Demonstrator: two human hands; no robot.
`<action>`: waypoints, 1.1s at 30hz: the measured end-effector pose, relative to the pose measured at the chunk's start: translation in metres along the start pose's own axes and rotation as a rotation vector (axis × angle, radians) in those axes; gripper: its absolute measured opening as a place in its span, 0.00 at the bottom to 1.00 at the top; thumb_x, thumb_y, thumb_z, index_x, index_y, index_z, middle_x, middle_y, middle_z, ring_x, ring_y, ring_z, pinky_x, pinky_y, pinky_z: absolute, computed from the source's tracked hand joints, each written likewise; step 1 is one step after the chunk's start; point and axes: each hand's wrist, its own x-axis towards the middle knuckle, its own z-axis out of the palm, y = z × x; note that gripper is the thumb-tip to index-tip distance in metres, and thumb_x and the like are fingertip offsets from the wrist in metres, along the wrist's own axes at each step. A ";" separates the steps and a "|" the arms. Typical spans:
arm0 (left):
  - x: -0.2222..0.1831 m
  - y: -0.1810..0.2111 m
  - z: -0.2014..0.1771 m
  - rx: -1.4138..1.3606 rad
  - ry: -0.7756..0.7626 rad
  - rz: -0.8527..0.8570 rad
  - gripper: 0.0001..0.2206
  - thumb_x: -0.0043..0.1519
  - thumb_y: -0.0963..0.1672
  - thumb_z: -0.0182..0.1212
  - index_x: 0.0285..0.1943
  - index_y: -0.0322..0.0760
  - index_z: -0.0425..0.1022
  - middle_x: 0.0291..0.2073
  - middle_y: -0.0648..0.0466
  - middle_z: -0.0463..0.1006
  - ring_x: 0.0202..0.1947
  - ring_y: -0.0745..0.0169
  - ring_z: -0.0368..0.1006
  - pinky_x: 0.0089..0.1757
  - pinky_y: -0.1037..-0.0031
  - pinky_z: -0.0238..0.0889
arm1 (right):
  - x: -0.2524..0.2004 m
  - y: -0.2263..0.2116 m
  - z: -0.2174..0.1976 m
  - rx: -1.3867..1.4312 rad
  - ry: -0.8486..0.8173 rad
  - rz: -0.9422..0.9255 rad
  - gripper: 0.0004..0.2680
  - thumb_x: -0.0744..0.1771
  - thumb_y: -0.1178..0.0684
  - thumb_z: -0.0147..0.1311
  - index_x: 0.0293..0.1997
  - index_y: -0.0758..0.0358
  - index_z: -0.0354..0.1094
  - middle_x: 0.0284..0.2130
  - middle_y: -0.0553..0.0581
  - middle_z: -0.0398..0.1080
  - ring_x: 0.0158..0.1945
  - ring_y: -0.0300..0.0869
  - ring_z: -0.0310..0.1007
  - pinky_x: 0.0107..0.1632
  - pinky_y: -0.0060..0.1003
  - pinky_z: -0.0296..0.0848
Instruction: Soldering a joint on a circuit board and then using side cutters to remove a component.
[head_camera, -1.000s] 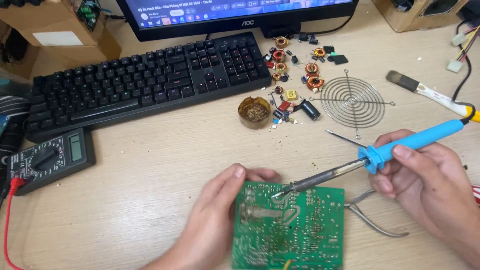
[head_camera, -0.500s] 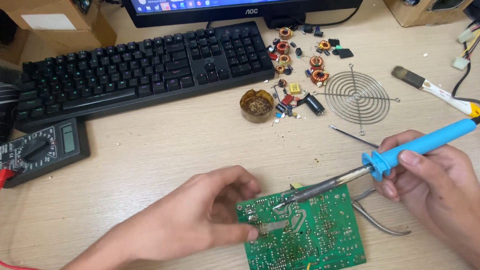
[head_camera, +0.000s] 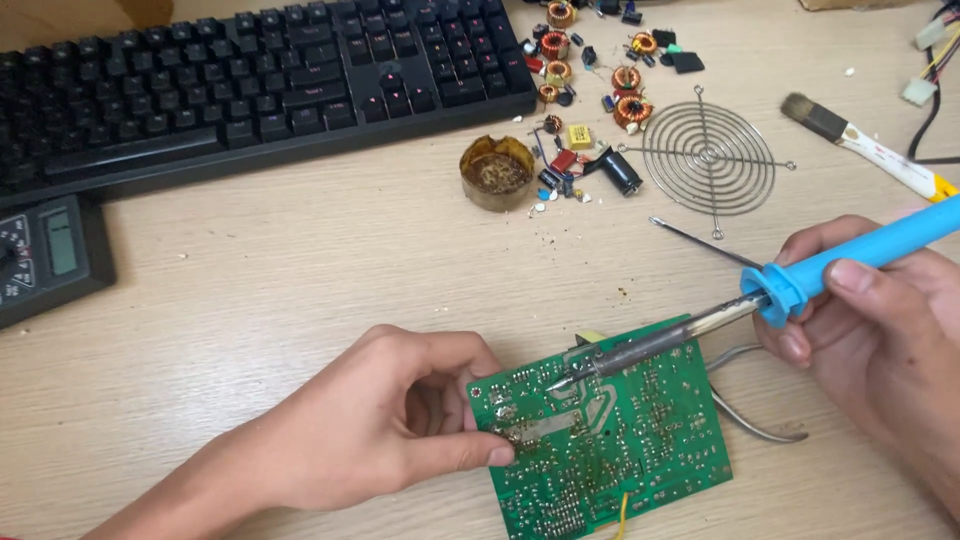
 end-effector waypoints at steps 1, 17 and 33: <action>0.000 -0.001 0.001 -0.013 0.005 0.003 0.10 0.62 0.50 0.84 0.42 0.48 0.87 0.23 0.64 0.84 0.23 0.77 0.76 0.27 0.78 0.71 | 0.000 0.001 -0.002 0.007 -0.015 -0.003 0.12 0.74 0.48 0.59 0.54 0.70 0.74 0.31 0.62 0.77 0.24 0.43 0.69 0.28 0.34 0.64; -0.002 -0.006 0.001 -0.152 0.056 0.122 0.07 0.67 0.47 0.79 0.45 0.44 0.88 0.25 0.64 0.79 0.27 0.76 0.72 0.28 0.78 0.66 | 0.007 -0.001 -0.001 0.065 -0.038 0.031 0.11 0.73 0.48 0.61 0.54 0.69 0.75 0.29 0.59 0.77 0.22 0.41 0.68 0.28 0.35 0.63; -0.002 -0.007 0.002 -0.173 0.051 0.129 0.06 0.67 0.46 0.78 0.47 0.43 0.87 0.27 0.64 0.79 0.28 0.77 0.72 0.29 0.78 0.64 | 0.006 -0.001 0.000 0.044 -0.011 0.032 0.11 0.74 0.50 0.58 0.55 0.70 0.75 0.30 0.60 0.76 0.23 0.43 0.67 0.28 0.36 0.62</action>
